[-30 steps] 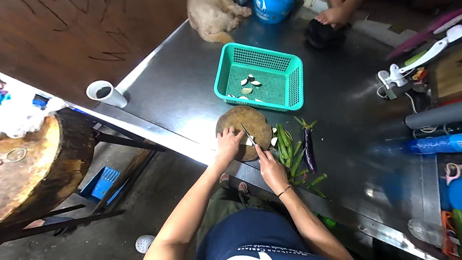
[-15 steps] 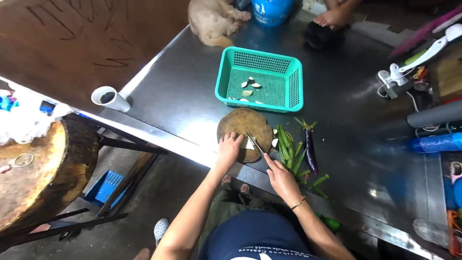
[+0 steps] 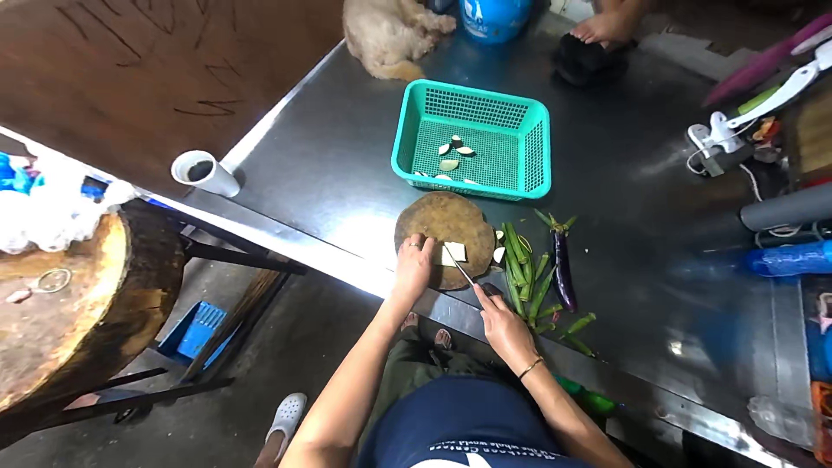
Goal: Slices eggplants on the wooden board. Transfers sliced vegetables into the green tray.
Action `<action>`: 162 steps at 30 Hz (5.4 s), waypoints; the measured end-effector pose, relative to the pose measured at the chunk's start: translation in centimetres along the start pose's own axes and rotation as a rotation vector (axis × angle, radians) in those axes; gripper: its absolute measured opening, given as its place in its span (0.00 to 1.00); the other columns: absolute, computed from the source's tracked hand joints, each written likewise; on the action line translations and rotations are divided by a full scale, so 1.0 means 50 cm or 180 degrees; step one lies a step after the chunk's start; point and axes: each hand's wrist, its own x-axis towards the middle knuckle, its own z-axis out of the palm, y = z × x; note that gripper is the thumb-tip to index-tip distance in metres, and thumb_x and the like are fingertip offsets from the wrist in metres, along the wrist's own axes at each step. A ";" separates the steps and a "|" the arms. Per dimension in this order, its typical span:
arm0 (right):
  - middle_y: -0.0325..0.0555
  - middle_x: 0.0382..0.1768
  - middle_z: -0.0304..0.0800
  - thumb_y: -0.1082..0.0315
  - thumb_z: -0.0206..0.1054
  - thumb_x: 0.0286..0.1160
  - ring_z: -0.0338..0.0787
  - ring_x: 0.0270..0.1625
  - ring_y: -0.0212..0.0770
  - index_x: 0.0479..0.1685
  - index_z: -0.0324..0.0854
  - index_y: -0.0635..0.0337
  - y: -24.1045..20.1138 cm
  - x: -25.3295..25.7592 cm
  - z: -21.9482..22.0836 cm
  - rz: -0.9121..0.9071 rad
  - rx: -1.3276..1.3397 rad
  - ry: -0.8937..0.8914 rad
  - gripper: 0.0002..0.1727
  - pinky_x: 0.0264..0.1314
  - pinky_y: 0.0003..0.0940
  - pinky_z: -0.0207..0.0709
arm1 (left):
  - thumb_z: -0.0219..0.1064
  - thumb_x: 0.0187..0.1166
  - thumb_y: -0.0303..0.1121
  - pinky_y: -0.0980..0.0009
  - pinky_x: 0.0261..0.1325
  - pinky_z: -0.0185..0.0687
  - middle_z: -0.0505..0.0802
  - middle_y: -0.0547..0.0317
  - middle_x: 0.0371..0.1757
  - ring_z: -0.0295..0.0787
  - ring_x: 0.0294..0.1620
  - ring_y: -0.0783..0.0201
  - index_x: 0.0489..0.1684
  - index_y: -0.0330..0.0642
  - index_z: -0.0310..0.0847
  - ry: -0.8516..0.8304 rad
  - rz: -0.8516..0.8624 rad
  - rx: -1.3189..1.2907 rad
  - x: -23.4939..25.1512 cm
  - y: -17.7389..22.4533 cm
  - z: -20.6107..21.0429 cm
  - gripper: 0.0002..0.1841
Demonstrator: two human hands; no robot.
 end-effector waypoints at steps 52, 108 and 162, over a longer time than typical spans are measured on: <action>0.50 0.73 0.82 0.68 0.51 0.89 0.93 0.54 0.52 0.95 0.55 0.32 -0.108 0.042 -0.065 -0.0290 -0.0151 -0.0193 0.35 0.58 0.47 0.86 | 0.69 0.76 0.23 0.44 0.60 0.82 0.90 0.40 0.58 0.85 0.62 0.36 0.54 0.35 0.87 0.0257 -0.0397 0.0015 -0.034 0.010 -0.019 0.11; 0.51 0.79 0.79 0.67 0.52 0.90 0.89 0.67 0.53 0.95 0.57 0.38 -0.112 0.076 -0.060 -0.0377 0.0536 -0.0501 0.33 0.72 0.49 0.80 | 0.73 0.76 0.26 0.51 0.60 0.87 0.89 0.39 0.53 0.91 0.52 0.48 0.46 0.32 0.86 0.0363 -0.0769 -0.1377 -0.045 -0.063 -0.042 0.08; 0.53 0.72 0.82 0.67 0.55 0.89 0.94 0.50 0.54 0.96 0.53 0.33 -0.081 0.044 -0.002 -0.0410 -0.0215 -0.0349 0.36 0.56 0.50 0.87 | 0.73 0.72 0.29 0.55 0.55 0.87 0.85 0.37 0.57 0.89 0.49 0.49 0.57 0.32 0.82 0.0332 -0.1333 -0.1200 -0.034 -0.060 -0.014 0.17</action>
